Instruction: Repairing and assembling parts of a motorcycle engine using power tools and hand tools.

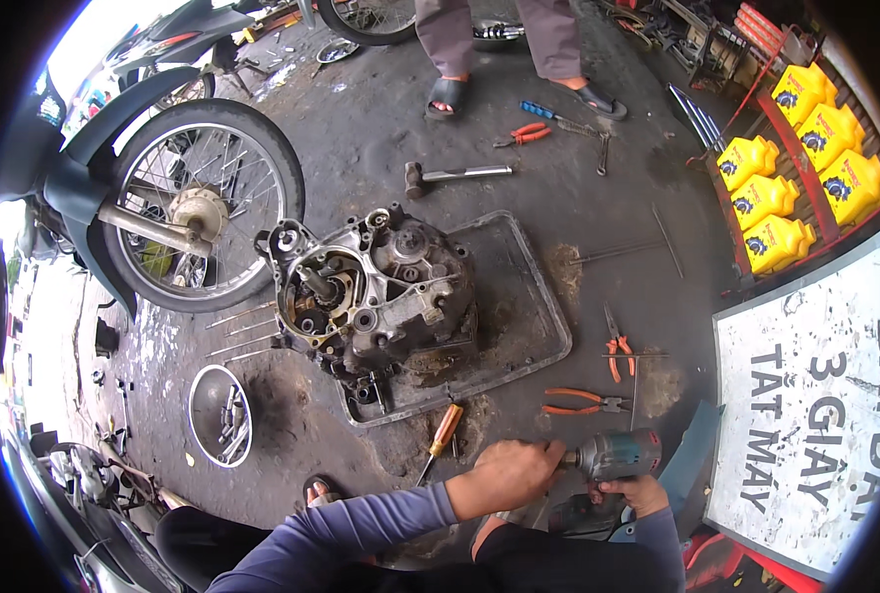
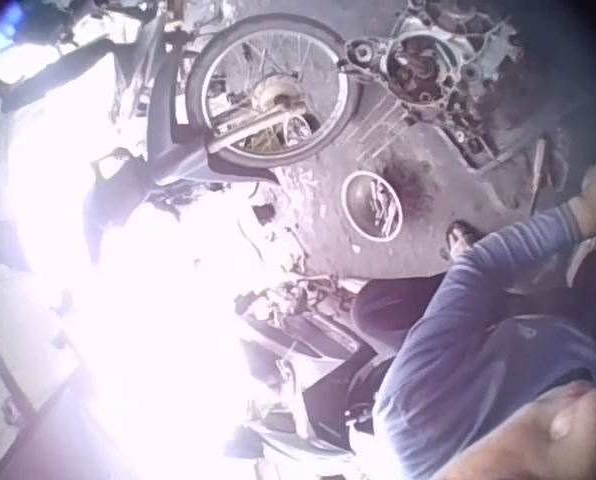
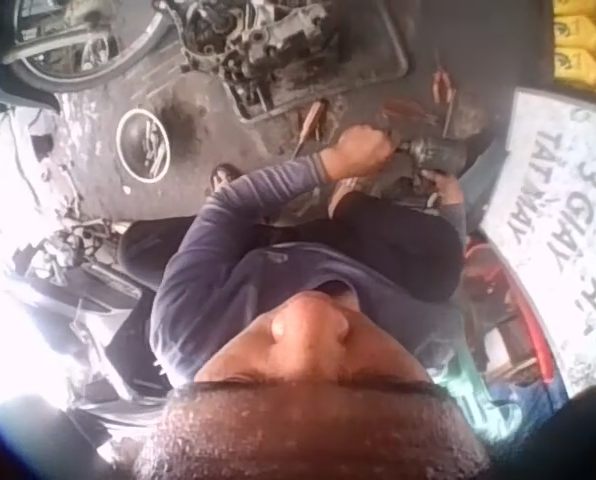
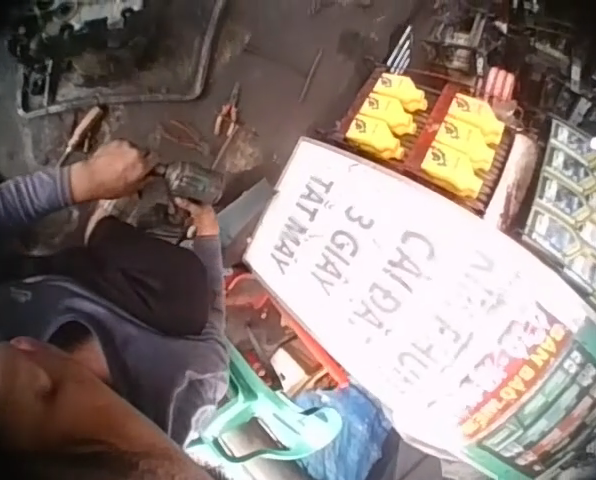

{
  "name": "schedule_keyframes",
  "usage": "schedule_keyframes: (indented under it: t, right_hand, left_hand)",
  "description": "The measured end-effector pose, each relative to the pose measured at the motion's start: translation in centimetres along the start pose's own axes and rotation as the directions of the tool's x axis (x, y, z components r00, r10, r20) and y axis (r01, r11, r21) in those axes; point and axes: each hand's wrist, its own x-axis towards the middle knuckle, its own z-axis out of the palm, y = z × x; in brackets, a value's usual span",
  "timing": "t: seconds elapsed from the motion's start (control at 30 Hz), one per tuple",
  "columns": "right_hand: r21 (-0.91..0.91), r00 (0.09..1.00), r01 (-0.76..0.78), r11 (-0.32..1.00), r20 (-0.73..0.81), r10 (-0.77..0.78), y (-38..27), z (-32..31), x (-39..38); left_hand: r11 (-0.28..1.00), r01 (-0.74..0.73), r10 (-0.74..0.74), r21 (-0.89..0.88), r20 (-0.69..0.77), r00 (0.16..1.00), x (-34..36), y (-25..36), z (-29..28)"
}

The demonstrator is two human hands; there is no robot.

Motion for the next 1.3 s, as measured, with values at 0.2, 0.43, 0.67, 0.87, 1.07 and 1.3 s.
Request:
schedule_keyframes:
  t: [0.2,0.43,0.67,0.87,1.07,1.3]
  right_hand:
    - [-0.237,0.959,0.209,0.949,-0.139,-0.246,-2.1,3.4,0.3]
    - [-0.468,0.982,0.055,0.882,-0.134,-0.133,-5.0,7.5,2.5]
    - [-0.874,0.691,-0.334,0.352,-0.481,-0.540,1.7,3.5,4.5]
    - [-0.674,0.558,-0.678,0.295,-0.732,-0.390,6.3,2.0,4.5]
    - [-0.874,0.724,-0.445,0.194,-0.478,-0.497,-7.4,-0.2,11.7]
    - [-0.932,0.680,-0.143,0.334,-0.337,-0.651,-16.3,-5.4,34.8]
  left_hand:
    - [0.980,-0.106,0.105,-0.169,-0.017,0.994,-2.5,-1.6,-5.2]
    - [0.992,-0.045,0.037,-0.117,-0.068,0.997,-6.3,-9.9,0.8]
    - [0.994,0.045,-0.047,-0.103,-0.023,0.999,-6.9,-12.2,13.2]
    - [0.995,-0.025,0.020,-0.100,-0.054,0.998,-7.3,-11.9,8.3]
    - [0.991,0.059,-0.074,-0.119,-0.125,0.989,-9.3,-13.7,6.6]
    - [0.964,0.083,-0.118,-0.251,-0.125,0.985,-6.0,-9.4,4.2]
